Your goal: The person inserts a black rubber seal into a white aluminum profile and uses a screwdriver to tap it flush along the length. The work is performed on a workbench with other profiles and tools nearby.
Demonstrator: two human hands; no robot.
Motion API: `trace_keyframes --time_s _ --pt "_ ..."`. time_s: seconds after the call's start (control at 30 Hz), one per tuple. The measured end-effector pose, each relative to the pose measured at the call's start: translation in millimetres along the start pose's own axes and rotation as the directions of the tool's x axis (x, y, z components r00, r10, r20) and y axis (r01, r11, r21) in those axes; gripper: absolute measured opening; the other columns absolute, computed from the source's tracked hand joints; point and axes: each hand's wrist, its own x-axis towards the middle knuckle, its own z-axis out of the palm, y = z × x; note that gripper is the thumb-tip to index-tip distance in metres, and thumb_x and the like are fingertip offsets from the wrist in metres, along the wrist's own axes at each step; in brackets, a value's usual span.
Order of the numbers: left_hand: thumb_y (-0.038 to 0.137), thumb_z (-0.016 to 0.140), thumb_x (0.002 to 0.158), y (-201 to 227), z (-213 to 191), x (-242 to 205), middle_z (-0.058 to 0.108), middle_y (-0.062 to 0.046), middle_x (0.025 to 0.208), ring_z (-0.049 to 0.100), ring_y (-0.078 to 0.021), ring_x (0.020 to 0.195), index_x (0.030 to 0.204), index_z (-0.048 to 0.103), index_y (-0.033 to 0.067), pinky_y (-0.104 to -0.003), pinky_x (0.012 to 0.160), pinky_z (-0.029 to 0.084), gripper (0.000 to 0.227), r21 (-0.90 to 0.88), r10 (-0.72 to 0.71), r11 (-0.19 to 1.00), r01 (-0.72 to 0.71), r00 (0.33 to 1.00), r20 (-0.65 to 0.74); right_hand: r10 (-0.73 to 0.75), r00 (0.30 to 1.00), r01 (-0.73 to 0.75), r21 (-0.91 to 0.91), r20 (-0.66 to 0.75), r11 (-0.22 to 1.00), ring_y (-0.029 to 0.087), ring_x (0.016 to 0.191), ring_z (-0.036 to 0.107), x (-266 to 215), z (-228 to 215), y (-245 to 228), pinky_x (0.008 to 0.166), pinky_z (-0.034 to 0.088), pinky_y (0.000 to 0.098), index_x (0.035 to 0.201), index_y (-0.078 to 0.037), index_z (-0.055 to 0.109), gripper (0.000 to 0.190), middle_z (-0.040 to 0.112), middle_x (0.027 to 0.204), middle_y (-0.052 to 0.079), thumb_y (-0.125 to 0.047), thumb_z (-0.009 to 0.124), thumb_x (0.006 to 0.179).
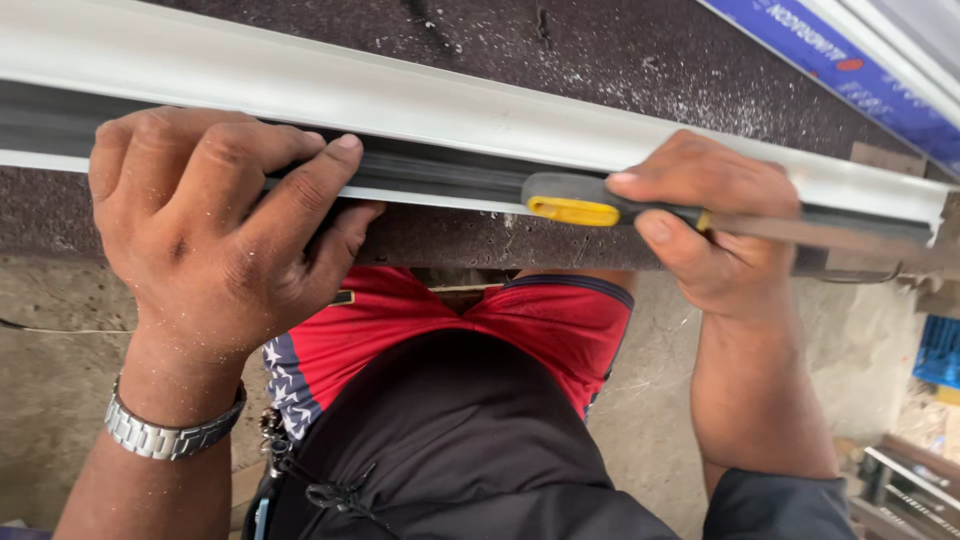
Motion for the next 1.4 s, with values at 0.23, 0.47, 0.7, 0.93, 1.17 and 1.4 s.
trace_keyframes --time_s 0.23,0.47,0.7,0.93,1.17,1.4 --pt "0.028 0.084 0.093 -1.5 -1.9 8.1 0.064 0.009 0.109 0.058 -0.0135 0.104 0.113 0.081 0.0195 -0.032 0.096 0.041 0.022 0.002 0.019 1.000 -0.019 1.000 -0.004 0.065 0.996 -0.057 0.112 -0.065 0.992 0.016 0.069 0.063 -0.8 -1.6 0.3 0.061 0.047 0.0263 0.107 -0.001 0.072 0.020 0.070 0.090 0.013 -0.017 0.074 0.094" --pt "0.032 0.088 0.092 -1.7 -5.8 9.3 0.065 0.008 0.106 0.060 -0.0148 0.104 0.112 0.083 0.0206 -0.034 0.095 0.041 0.023 0.010 0.009 1.000 -0.009 1.000 0.009 0.001 0.999 0.005 0.183 -0.034 0.983 0.016 0.066 0.061 -1.5 -0.9 4.1 0.060 0.047 0.0278 0.108 -0.002 0.070 0.024 0.067 0.082 0.011 -0.024 0.071 0.100" --pt "0.028 0.085 0.093 -0.6 -4.2 8.5 0.065 0.009 0.107 0.059 -0.0131 0.105 0.112 0.082 0.0201 -0.032 0.097 0.041 0.021 0.001 0.000 1.000 0.000 1.000 0.009 0.225 0.962 -0.194 0.194 -0.156 0.962 0.017 0.058 0.052 -20.5 -13.5 14.2 0.054 0.039 0.0283 0.102 0.003 0.073 0.014 0.065 0.072 0.012 -0.010 0.069 0.103" --pt "0.032 0.086 0.093 -1.2 -6.2 13.2 0.066 0.008 0.106 0.060 -0.0140 0.102 0.109 0.082 0.0190 -0.033 0.094 0.041 0.021 -0.010 0.015 1.000 -0.015 1.000 0.011 0.102 0.992 -0.071 0.318 -0.080 0.945 0.014 0.065 0.056 -10.6 -8.2 3.5 0.056 0.043 0.0250 0.106 -0.001 0.071 0.024 0.066 0.080 0.010 -0.024 0.070 0.100" --pt "0.034 0.087 0.093 1.4 -5.6 14.8 0.067 0.008 0.104 0.061 -0.0143 0.100 0.108 0.083 0.0201 -0.034 0.094 0.042 0.021 -0.002 0.005 1.000 -0.005 1.000 0.002 0.143 0.985 -0.125 0.175 -0.097 0.977 0.014 0.066 0.056 -9.8 -6.4 3.8 0.060 0.043 0.0264 0.107 0.003 0.070 0.027 0.066 0.079 0.013 -0.022 0.067 0.095" --pt "0.029 0.088 0.094 2.5 -10.7 19.3 0.067 0.008 0.104 0.061 -0.0139 0.101 0.106 0.082 0.0184 -0.033 0.093 0.042 0.017 -0.019 0.002 1.000 -0.002 1.000 0.011 0.031 0.983 0.014 0.244 -0.181 0.970 0.021 0.078 0.062 -9.4 -0.4 13.1 0.071 0.049 0.0307 0.107 0.002 0.067 0.028 0.069 0.096 0.016 -0.024 0.070 0.098"
